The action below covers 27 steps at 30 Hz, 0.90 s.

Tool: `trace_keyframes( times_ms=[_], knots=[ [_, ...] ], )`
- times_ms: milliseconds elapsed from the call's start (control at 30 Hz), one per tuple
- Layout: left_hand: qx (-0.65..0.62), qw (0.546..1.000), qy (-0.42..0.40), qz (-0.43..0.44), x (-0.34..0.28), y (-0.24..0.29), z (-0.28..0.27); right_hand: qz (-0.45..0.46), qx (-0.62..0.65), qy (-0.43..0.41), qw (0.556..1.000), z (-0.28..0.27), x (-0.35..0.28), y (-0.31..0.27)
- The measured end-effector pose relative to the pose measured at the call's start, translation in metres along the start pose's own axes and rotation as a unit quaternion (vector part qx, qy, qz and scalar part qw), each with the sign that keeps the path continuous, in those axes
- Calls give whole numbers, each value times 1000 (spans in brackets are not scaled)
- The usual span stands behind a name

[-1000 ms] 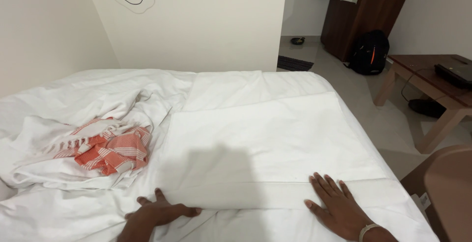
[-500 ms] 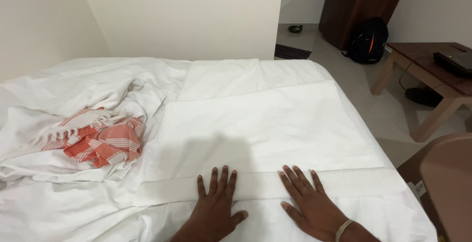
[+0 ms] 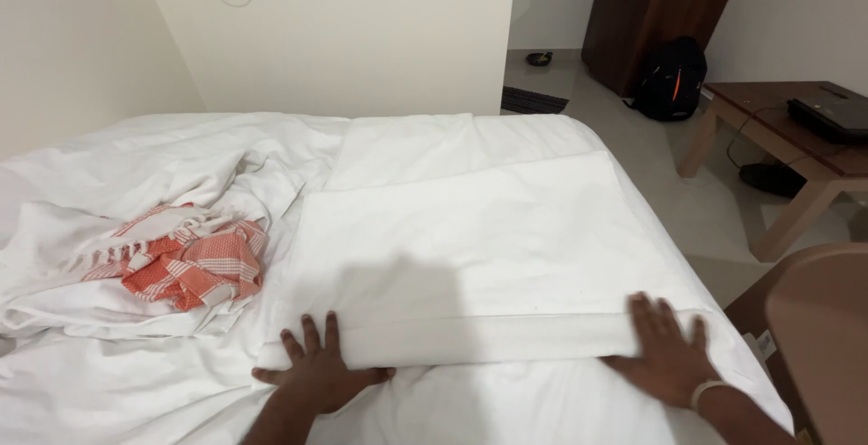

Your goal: The person folds a white bed sheet on a bed by repeatedly rolling it from the bottom edge upwards. They smooth the fabric with both hands after each roll to keep it neat. A red and white checkered towel remains on the left side of the bed throughout the process.

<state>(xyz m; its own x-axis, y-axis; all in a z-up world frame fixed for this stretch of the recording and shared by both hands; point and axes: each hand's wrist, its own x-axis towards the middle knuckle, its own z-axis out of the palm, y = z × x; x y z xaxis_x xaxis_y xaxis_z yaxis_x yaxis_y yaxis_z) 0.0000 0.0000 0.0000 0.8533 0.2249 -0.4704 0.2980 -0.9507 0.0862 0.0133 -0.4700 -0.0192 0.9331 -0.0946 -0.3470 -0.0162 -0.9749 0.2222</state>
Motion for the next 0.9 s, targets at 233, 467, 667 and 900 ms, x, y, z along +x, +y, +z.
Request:
trace_keyframes(
  times_ms=[233,467,667,900],
  knots=[
    [-29,998,-49,-24,5,-3,-9,233,176,-50,955,13,24,27],
    [51,983,51,169,-12,56,11,-161,86,137,974,-31,-42,-93],
    [71,946,86,303,-8,66,29,-244,46,121,961,-28,-40,-115],
    [82,975,35,203,-25,56,11,-31,-2,8,999,-26,-16,-48]
  ],
)
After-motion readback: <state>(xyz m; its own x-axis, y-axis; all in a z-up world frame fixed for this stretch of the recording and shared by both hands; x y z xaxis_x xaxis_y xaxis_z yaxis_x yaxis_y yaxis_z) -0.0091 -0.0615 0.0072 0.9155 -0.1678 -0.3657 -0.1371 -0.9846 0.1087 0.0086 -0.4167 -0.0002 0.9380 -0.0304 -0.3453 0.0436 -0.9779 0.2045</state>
